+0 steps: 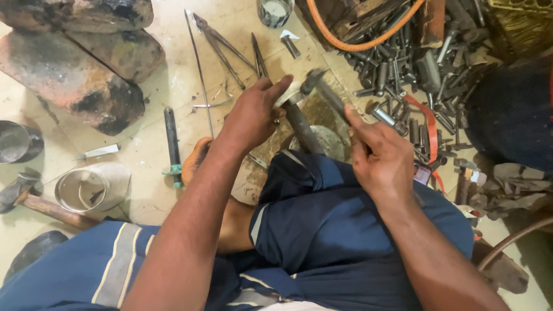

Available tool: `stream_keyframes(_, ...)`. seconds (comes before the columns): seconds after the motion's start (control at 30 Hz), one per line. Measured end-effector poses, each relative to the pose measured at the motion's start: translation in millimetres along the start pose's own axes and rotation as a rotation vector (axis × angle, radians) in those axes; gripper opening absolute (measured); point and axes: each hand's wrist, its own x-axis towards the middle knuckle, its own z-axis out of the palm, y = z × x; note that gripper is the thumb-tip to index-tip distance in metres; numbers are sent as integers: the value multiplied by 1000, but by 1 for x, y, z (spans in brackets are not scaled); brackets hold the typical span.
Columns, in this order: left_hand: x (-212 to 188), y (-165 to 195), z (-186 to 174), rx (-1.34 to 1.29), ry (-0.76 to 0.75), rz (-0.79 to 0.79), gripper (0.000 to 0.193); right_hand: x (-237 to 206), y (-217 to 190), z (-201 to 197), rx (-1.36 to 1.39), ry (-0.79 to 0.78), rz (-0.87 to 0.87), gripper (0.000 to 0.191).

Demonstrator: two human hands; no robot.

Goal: The person sits on the floor and uses a hammer to shape a white metal ring on a metal rod. They repeatedly strike the ring, rotate it, and inspect its shape. The person also briefly fits the ring onto a cylindrical metal container to check the fit.

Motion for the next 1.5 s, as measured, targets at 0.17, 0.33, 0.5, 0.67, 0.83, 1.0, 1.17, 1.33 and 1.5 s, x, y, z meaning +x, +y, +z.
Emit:
stream_keyframes(0.17, 4, 1, -3, 29, -44, -3, 66, 1, -2, -1, -48, -9, -28, 43)
stream_keyframes(0.33, 11, 1, -2, 72, -104, -45, 66, 2, -4, 0, 12, 3, 87, 39)
stream_keyframes(0.5, 18, 2, -2, 148, -128, -1, 64, 0, -1, 1, 21, 11, 145, 40)
stream_keyframes(0.67, 26, 7, -4, 191, -181, -44, 59, -1, 2, 2, 29, 4, 44, 43)
stream_keyframes(0.83, 34, 9, -5, 277, -249, -21, 48, -1, 1, 1, -52, -54, 11, 46)
stream_keyframes(1.0, 39, 9, -4, 295, -245, -6, 40, -2, -2, -1, 25, -78, 30, 50)
stream_keyframes(1.17, 49, 8, 0, 397, -347, 2, 30, -1, -3, -1, 42, -14, 5, 49)
stream_keyframes(1.33, 40, 3, 2, 245, -162, -11, 60, 1, 1, 0, -99, -106, 27, 52)
stream_keyframes(1.5, -14, -10, 12, -102, 181, 48, 83, 0, 3, 0, -106, -88, -3, 47)
